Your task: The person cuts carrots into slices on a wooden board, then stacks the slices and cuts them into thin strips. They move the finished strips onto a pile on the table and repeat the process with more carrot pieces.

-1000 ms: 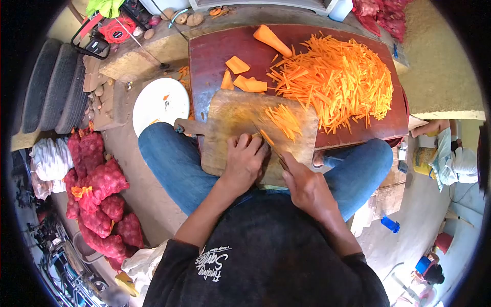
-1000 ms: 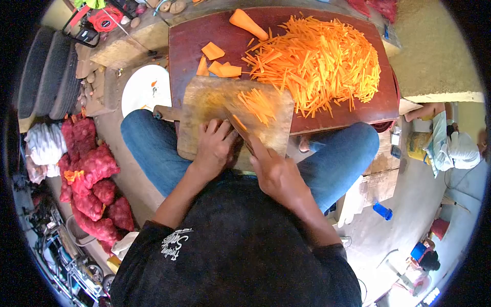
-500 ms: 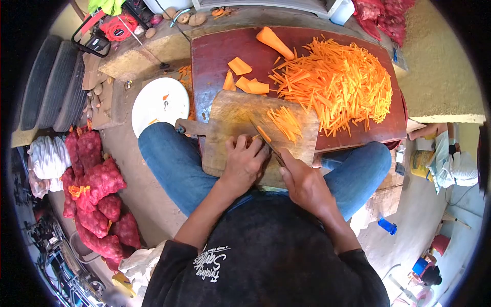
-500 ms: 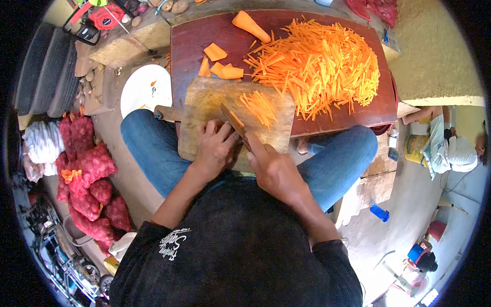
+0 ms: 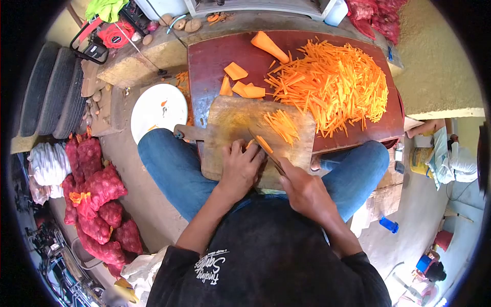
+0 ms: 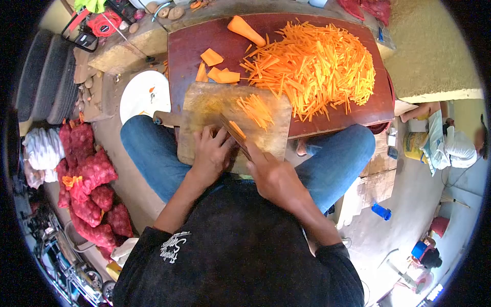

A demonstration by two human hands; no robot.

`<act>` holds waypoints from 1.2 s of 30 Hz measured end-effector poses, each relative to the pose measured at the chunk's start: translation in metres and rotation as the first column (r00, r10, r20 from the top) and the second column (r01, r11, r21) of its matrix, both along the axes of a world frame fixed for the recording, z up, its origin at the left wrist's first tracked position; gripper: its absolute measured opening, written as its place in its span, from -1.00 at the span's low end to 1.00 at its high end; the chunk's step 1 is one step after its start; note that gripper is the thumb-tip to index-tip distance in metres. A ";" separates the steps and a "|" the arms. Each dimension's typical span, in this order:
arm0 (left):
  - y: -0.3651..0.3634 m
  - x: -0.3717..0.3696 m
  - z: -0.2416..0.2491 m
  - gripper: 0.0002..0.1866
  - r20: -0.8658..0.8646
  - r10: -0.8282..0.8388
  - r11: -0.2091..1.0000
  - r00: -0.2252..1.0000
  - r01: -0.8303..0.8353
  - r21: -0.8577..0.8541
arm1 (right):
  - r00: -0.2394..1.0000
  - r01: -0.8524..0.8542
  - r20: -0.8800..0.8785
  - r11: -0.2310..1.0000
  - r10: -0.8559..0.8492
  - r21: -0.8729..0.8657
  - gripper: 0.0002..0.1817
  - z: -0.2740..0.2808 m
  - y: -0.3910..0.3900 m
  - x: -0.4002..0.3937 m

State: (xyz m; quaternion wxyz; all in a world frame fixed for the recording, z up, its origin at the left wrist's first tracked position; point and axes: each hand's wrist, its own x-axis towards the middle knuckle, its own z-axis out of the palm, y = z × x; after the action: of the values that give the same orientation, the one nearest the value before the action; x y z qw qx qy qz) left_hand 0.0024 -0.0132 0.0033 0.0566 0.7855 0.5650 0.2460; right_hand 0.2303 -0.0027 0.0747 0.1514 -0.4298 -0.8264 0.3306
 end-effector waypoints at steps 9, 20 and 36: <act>0.001 -0.004 0.004 -0.64 -0.006 -0.028 1.000 1.000 0.028 -0.012 | 1.000 -0.002 -0.016 0.998 0.003 0.064 -0.41 -0.009 0.009 -0.012; 0.000 -0.008 0.002 -0.65 -0.018 -0.045 0.998 0.999 0.044 -0.046 | 0.999 0.030 0.043 0.997 -0.027 -0.070 -0.40 -0.007 0.009 -0.017; -0.002 -0.011 0.000 -0.57 -0.008 -0.035 0.999 0.999 0.034 -0.037 | 1.000 0.004 0.016 1.000 -0.004 -0.020 -0.38 0.004 0.000 -0.008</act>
State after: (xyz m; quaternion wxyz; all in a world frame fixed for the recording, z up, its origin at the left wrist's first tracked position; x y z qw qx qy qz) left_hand -0.0081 -0.0152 0.0031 0.0731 0.7950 0.5561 0.2311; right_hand 0.2227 -0.0026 0.0783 0.1409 -0.4355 -0.8235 0.3350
